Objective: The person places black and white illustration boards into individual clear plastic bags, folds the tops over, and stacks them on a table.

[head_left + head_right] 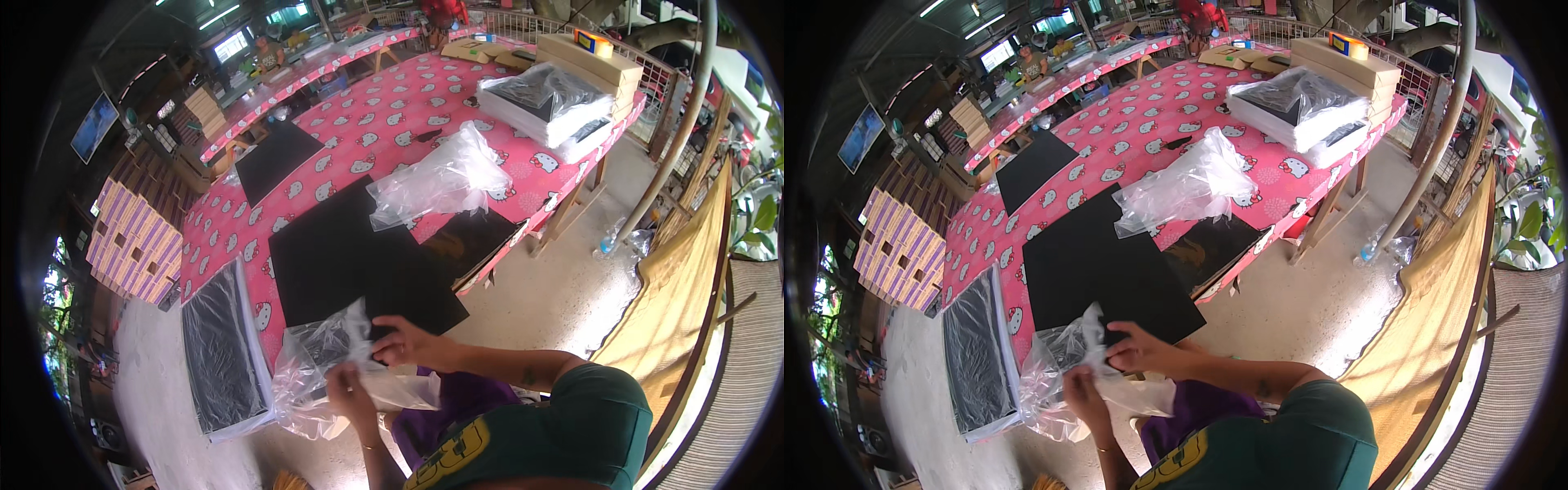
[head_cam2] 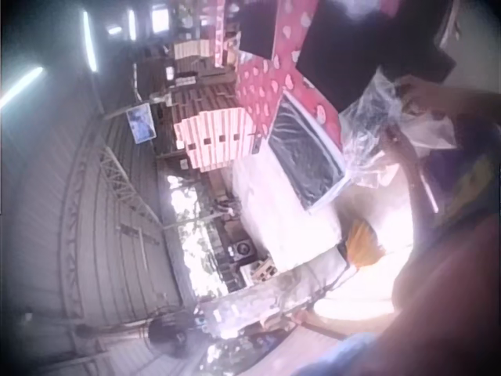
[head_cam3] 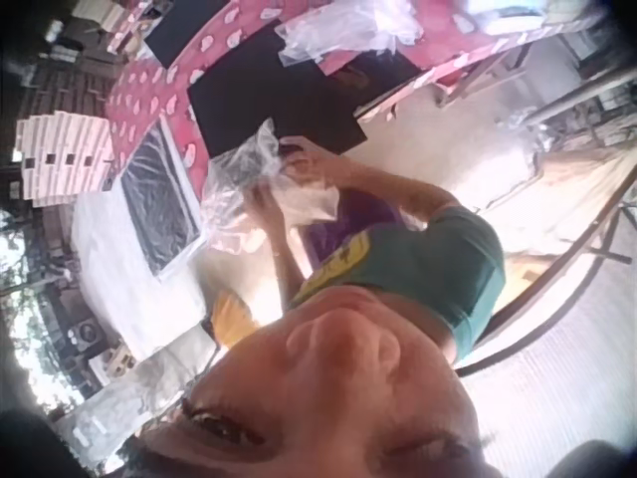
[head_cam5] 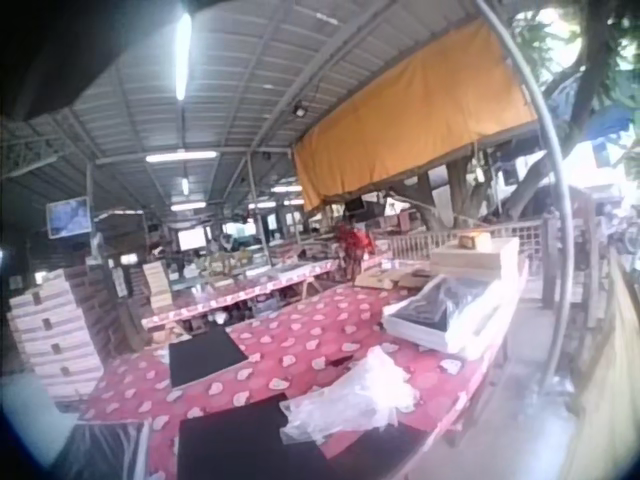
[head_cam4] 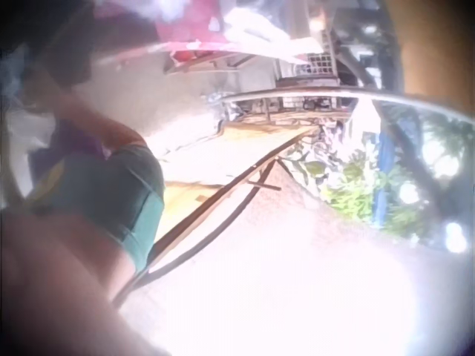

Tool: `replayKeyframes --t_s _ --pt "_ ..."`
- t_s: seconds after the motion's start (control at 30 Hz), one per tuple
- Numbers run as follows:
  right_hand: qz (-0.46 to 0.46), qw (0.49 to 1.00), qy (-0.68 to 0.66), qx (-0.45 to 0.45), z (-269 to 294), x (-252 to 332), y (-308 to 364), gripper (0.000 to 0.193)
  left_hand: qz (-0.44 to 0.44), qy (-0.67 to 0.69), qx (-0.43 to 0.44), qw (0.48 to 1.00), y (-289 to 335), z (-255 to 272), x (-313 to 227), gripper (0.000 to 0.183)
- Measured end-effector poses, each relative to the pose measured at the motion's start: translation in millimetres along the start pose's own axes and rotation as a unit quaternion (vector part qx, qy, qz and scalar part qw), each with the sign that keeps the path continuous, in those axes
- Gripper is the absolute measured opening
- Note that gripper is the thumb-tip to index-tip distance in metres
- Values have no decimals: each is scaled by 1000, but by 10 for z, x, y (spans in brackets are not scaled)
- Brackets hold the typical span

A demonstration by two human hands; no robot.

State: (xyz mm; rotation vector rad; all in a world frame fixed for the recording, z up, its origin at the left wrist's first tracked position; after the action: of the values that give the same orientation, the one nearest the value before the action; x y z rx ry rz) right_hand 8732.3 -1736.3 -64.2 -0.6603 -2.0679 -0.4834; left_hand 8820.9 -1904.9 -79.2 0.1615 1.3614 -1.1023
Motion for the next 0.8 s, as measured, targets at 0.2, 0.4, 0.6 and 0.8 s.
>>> replayKeyframes --t_s 0.2,0.4,0.6,0.8 --pt "19 997 -68 -26 -27 -180 -170 43 56 37 -12 998 75 -89 -236 15" --pt "28 984 -176 4 55 108 -43 39 30 97 -125 987 5 251 8 4" --pt "25 955 -270 119 179 237 -45 49 -16 22 -47 999 115 288 74 12" --pt "-25 962 -156 222 603 740 134 32 104 47 94 989 -107 1270 163 48"
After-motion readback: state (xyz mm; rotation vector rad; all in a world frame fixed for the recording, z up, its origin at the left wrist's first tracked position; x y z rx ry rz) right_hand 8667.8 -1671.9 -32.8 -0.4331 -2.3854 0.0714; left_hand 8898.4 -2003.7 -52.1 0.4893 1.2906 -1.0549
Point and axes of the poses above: each hand's wrist, its own y-axis away from the middle knuckle, its own z-axis out of the back of the hand, x = y × z, the point moved 1 cm from there along -y, towards the middle knuckle, and after that the axes turned 6 degrees about -z, right-handed, at the moved point
